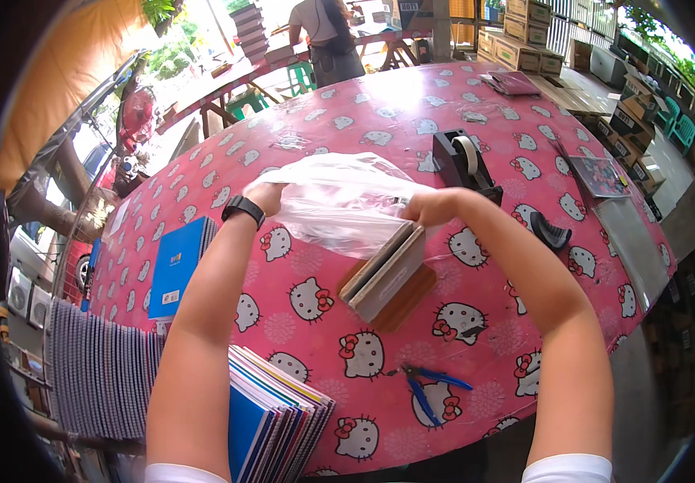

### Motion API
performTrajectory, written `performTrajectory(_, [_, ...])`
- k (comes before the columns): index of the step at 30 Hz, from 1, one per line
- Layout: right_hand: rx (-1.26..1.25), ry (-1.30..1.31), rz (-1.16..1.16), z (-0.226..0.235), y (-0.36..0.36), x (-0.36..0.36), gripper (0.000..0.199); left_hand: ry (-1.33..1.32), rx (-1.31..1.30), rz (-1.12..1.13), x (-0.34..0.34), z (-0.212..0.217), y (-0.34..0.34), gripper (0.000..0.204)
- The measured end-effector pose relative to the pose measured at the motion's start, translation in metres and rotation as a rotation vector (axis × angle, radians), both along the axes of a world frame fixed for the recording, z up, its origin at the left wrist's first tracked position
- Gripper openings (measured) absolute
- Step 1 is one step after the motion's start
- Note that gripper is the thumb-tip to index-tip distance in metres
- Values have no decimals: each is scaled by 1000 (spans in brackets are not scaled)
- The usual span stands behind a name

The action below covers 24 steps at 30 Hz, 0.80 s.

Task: The person uses a pair of snips to trim excess wire from the spiral bindings of several notebooks and then stacks them on a table.

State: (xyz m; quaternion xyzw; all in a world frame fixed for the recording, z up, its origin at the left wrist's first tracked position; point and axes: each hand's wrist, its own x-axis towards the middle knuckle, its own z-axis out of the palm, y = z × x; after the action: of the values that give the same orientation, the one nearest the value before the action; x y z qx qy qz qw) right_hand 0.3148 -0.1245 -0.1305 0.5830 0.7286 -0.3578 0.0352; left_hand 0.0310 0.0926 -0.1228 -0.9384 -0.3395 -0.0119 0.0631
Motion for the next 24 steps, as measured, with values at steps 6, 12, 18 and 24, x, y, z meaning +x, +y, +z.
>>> performTrajectory(6, [-93,888,-409,17,12,25,59,-139,-313,-14,36,28,-39,29])
performTrajectory(12, [558,1001,-826,8,51,12,55,141,394,-424,38,9,-59,43])
performTrajectory(18, [59,1264,-535,6,35,-8,28,-146,-631,40,-21,6,9,35])
performTrajectory(24, [129,969,-462,3,12,3,42,-425,-314,-233,42,22,-41,22])
